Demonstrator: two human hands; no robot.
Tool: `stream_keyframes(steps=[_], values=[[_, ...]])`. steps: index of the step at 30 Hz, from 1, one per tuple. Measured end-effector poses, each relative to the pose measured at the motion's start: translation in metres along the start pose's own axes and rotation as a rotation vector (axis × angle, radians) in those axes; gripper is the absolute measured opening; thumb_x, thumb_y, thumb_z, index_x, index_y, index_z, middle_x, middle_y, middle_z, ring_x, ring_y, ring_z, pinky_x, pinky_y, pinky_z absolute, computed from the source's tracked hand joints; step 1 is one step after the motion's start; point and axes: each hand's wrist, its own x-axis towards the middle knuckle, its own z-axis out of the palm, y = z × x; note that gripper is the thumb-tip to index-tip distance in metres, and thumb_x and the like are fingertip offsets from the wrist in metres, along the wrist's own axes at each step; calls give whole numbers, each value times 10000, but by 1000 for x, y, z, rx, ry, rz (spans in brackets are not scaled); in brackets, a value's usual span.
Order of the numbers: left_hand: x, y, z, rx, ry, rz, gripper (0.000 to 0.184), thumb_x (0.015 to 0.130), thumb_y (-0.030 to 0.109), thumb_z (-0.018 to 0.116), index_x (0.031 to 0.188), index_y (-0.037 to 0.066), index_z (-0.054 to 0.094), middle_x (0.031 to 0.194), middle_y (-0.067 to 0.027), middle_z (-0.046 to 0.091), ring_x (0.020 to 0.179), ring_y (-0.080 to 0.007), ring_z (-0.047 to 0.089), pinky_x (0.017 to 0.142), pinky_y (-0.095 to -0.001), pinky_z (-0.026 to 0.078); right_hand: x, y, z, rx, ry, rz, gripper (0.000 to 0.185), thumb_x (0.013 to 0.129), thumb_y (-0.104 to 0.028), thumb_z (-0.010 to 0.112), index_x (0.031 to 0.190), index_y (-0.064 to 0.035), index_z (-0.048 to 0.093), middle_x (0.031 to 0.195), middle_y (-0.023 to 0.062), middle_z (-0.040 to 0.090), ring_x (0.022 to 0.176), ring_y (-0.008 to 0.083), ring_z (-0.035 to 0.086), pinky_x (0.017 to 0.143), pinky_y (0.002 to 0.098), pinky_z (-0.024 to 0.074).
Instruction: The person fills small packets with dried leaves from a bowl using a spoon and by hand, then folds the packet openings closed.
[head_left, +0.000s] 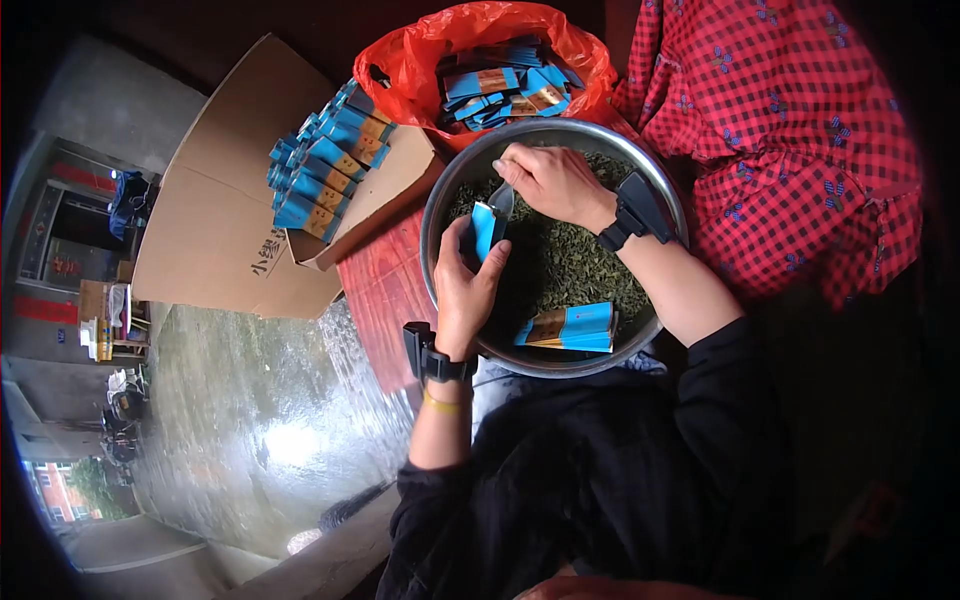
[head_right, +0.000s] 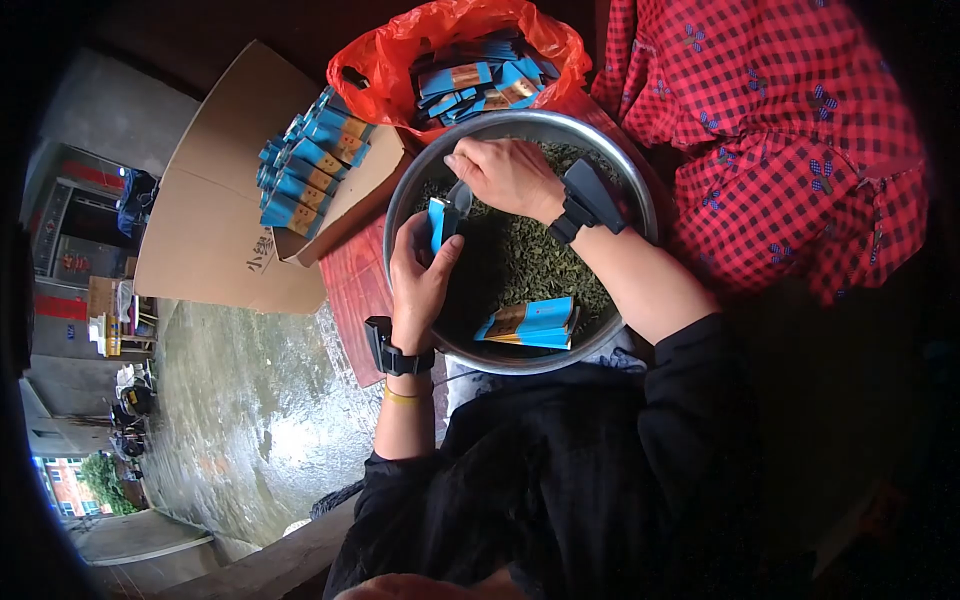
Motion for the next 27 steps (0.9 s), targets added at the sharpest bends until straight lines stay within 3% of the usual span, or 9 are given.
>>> stream_keyframes(steps=[5, 7, 9, 14, 19, 22, 24, 27], values=[[-1, 7, -2, 0, -3, -1, 515, 816, 201, 757, 1215, -22, 519, 959, -118, 619, 830, -163, 576, 759, -297, 486, -3, -1, -1, -97, -128, 93, 243, 913, -269, 575, 832, -40, 573, 728, 183, 635, 713, 380, 635, 581, 470, 482], [-2, 12, -3, 17, -29, -61, 472, 841, 163, 735, 1219, -26, 526, 1063, -78, 622, 938, -140, 569, 847, -274, 458, -7, 5, 2, -145, -200, 127, 242, 927, -277, 558, 860, -46, 577, 734, 177, 637, 721, 384, 631, 597, 471, 480], [-2, 8, -2, 11, -15, -27, 493, 828, 179, 746, 1216, -24, 520, 1018, -102, 623, 895, -155, 578, 812, -288, 473, -9, 7, 4, -195, -272, 161, 243, 941, -286, 541, 889, -52, 582, 741, 172, 639, 729, 389, 628, 613, 473, 477], [0, 0, 0, -14, 8, -8, 515, 816, 193, 755, 1216, -22, 511, 996, -137, 631, 880, -183, 599, 800, -309, 489, -10, 1, 11, 3, -479, 287, 331, 942, -347, 481, 879, -37, 578, 831, 218, 638, 831, 420, 619, 704, 514, 474], [0, 0, 0, -26, -5, -21, 521, 817, 192, 752, 1222, -24, 506, 1012, -144, 633, 898, -194, 606, 817, -315, 490, -11, 17, 19, 91, -466, 347, 349, 937, -361, 489, 871, -37, 601, 828, 194, 650, 825, 410, 624, 712, 479, 486], [0, 0, -1, -28, -9, -3, 524, 816, 193, 753, 1224, -24, 507, 1015, -145, 633, 905, -195, 606, 820, -318, 489, -13, 24, 24, 172, -453, 405, 370, 938, -375, 489, 857, -37, 615, 803, 161, 667, 794, 357, 652, 707, 447, 492], [0, 3, -2, -32, -12, -20, 525, 814, 194, 754, 1224, -23, 508, 1017, -146, 632, 910, -196, 605, 823, -320, 488, -12, 24, 25, 261, -450, 476, 338, 962, -315, 510, 844, -11, 598, 691, 92, 639, 622, 177, 638, 603, 339, 497], [1, 1, -1, -36, -6, -19, 526, 812, 196, 756, 1223, -21, 512, 1020, -146, 631, 916, -199, 604, 827, -322, 487, -7, 17, 20, 337, -422, 552, 336, 972, -308, 509, 834, -13, 593, 665, 62, 621, 589, 130, 610, 564, 291, 490]])
